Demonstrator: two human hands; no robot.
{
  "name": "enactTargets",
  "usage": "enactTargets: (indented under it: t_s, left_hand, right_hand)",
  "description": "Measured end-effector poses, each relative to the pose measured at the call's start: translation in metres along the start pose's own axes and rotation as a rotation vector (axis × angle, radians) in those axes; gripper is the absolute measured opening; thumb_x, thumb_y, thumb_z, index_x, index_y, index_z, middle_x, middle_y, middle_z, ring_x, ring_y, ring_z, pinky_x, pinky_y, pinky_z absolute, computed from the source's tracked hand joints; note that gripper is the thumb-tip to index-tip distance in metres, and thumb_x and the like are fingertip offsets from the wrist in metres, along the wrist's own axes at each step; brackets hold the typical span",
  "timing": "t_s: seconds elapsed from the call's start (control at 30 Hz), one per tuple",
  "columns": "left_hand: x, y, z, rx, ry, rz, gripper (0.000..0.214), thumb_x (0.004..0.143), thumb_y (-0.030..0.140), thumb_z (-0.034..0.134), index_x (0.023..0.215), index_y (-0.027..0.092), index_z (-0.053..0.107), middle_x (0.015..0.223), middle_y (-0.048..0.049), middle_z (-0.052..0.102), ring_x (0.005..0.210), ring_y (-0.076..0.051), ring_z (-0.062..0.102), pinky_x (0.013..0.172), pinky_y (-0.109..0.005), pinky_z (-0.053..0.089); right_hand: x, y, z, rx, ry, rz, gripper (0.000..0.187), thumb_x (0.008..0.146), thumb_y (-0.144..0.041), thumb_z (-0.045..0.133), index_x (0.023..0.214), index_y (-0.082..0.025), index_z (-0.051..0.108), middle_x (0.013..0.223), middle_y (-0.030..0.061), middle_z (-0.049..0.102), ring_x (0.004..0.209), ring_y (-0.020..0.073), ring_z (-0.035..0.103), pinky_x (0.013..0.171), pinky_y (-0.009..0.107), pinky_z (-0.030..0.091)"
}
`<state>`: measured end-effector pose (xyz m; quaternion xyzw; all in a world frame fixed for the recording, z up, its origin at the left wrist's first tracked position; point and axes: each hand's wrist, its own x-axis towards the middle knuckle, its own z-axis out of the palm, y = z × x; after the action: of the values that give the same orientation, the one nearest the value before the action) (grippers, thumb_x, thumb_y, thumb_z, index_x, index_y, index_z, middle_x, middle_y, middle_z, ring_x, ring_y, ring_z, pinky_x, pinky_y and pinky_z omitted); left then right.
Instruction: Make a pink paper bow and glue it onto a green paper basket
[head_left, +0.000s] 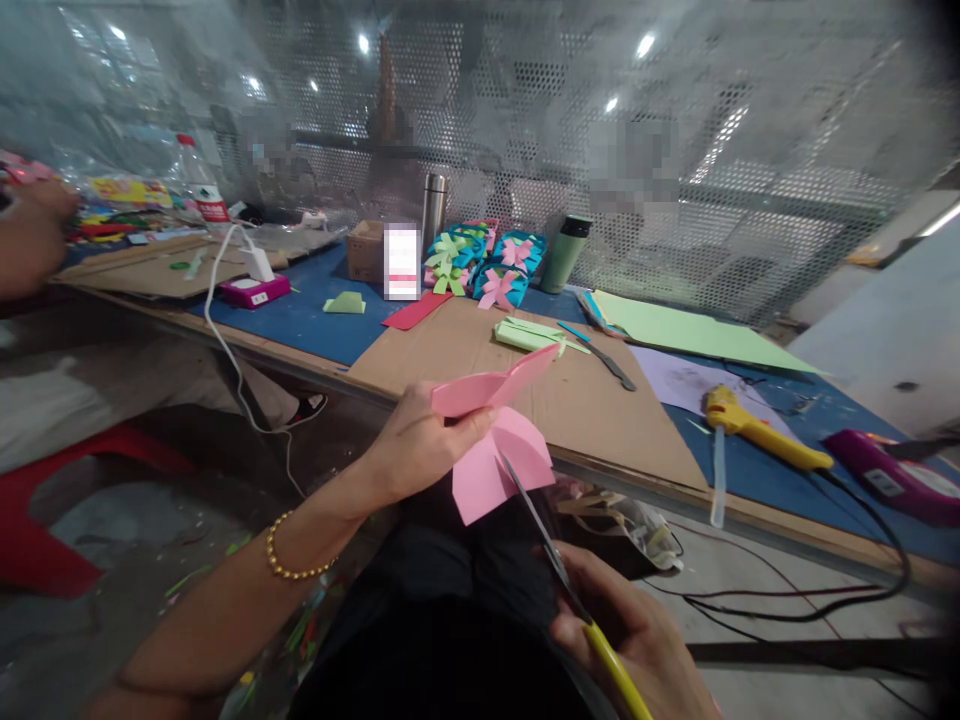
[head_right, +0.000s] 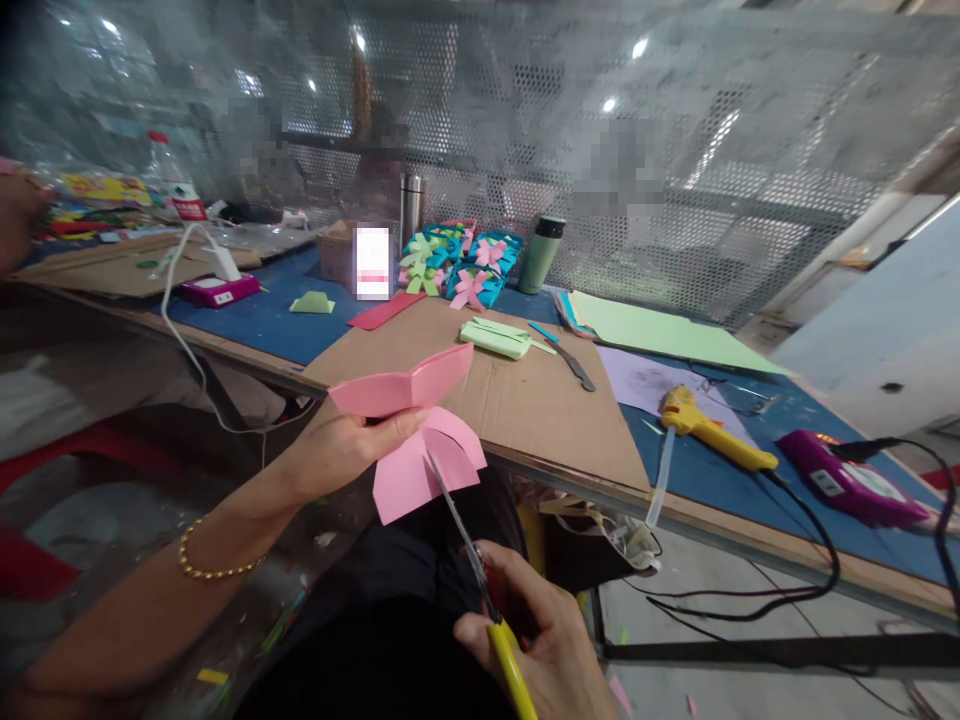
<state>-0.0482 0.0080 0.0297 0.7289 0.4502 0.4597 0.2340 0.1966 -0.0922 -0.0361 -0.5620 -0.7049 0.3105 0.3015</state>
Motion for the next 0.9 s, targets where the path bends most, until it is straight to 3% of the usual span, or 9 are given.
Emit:
enactTargets:
  t_s: [0.2,0.4,0.57,0.77,0.9]
  left_hand:
    - [-0.001,0.005,-0.001,-0.057,-0.017,-0.069,0.023,0.088,0.033,0.059,0.075,0.016,0.066,0.071,-0.0007,0.064,0.069,-0.016,0.058,0.063,-0.025,0.046]
    - [-0.001,0.006,-0.002,-0.073,0.001,-0.076,0.019,0.086,0.033,0.062,0.077,0.016,0.067,0.072,-0.0012,0.065,0.069,-0.017,0.058,0.06,-0.025,0.046]
    - [-0.002,0.007,-0.003,-0.097,-0.024,-0.071,0.02,0.086,0.033,0.061,0.077,0.016,0.068,0.072,-0.0007,0.065,0.07,-0.016,0.057,0.061,-0.024,0.046]
    - [-0.004,0.011,-0.001,-0.108,-0.039,-0.053,0.021,0.085,0.032,0.061,0.071,0.017,0.063,0.067,0.0009,0.058,0.066,-0.014,0.05,0.057,-0.024,0.04]
    - [-0.003,0.013,0.001,-0.147,-0.059,-0.054,0.023,0.087,0.031,0.06,0.068,0.018,0.057,0.064,0.0028,0.051,0.063,-0.012,0.046,0.057,-0.024,0.038]
  right_hand:
    - [-0.002,-0.007,0.005,0.062,0.121,0.024,0.044,0.072,-0.061,0.074,0.1,-0.027,0.081,0.067,-0.0006,0.069,0.062,0.0204,0.063,0.057,0.026,0.051]
    - [-0.004,-0.005,0.009,0.11,0.075,-0.016,0.046,0.076,-0.06,0.073,0.105,-0.026,0.079,0.065,-0.0014,0.066,0.059,0.0176,0.058,0.056,0.026,0.047]
    - [-0.006,-0.006,0.013,0.168,0.093,-0.028,0.038,0.081,-0.051,0.07,0.11,-0.026,0.073,0.073,-0.0007,0.069,0.065,0.0176,0.063,0.062,0.025,0.051]
    - [0.0,-0.01,0.008,0.113,-0.011,-0.118,0.036,0.087,-0.05,0.064,0.11,-0.023,0.07,0.07,0.0003,0.066,0.063,0.0184,0.064,0.057,0.025,0.052]
    - [0.0,0.002,0.01,0.074,0.003,-0.121,0.037,0.087,-0.051,0.064,0.111,-0.024,0.07,0.073,0.0008,0.068,0.065,0.0195,0.066,0.059,0.026,0.053]
